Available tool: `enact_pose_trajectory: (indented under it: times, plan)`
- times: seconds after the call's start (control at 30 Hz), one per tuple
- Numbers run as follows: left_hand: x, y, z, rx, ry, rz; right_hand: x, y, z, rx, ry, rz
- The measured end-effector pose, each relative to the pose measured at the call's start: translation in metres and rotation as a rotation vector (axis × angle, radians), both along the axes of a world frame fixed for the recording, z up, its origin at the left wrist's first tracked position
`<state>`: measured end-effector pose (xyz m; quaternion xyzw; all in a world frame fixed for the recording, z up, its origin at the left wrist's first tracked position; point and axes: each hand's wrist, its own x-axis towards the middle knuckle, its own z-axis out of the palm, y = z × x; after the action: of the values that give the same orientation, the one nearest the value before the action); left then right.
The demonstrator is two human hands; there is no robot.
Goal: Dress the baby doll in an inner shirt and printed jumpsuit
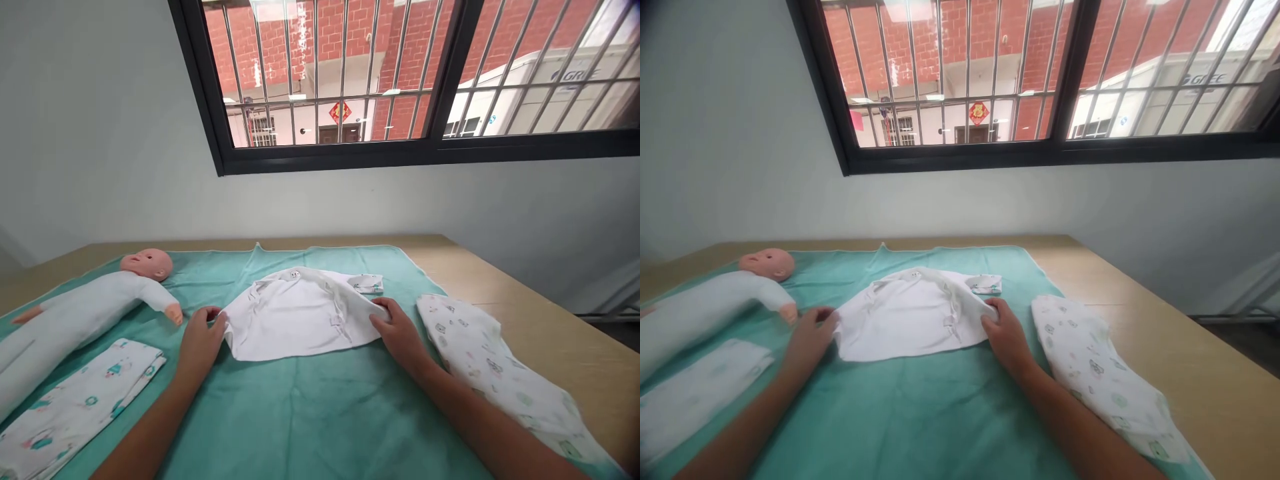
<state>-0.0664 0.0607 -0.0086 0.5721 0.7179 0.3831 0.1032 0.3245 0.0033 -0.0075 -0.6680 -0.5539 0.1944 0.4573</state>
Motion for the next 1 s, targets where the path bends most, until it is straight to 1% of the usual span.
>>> enact_pose_trajectory:
  times: [0.1,0.2,0.3,0.43,0.53,0.6,0.67,0.77,0.87,0.93,0.97,1.0]
  plan:
    - [0.003,-0.001,0.002,-0.052,-0.008,-0.023,-0.002,-0.003,-0.001,0.087,-0.064,0.027]
    - [0.009,-0.006,0.006,-0.069,0.005,-0.026,-0.007,-0.009,-0.002,0.216,-0.165,0.134]
    - [0.014,-0.012,0.007,-0.02,-0.006,-0.044,-0.014,-0.015,-0.004,0.279,-0.275,0.337]
    - [0.024,-0.017,0.003,0.067,-0.035,-0.168,-0.022,-0.022,-0.001,0.29,-0.458,0.653]
    - [0.031,-0.02,-0.001,0.155,0.06,-0.287,-0.03,-0.028,0.005,0.314,-0.593,0.831]
    - [0.033,-0.021,-0.002,0.243,0.171,-0.341,-0.035,-0.03,0.008,0.322,-0.659,0.906]
    - [0.031,-0.022,0.0,0.329,0.299,-0.341,-0.038,-0.03,0.008,0.316,-0.706,0.879]
    - [0.028,-0.025,0.005,0.441,0.468,-0.273,-0.037,-0.026,0.003,0.303,-0.729,0.699]
    - [0.038,-0.029,0.014,0.534,0.508,-0.259,-0.033,-0.022,-0.001,0.285,-0.713,0.551]
    - [0.056,-0.029,0.021,0.516,0.464,-0.302,-0.031,-0.021,-0.001,0.271,-0.688,0.514]
    - [0.069,-0.027,0.025,0.458,0.424,-0.334,-0.03,-0.02,-0.001,0.269,-0.675,0.511]
    - [0.082,-0.023,0.029,0.363,0.377,-0.363,-0.029,-0.021,0.0,0.273,-0.665,0.511]
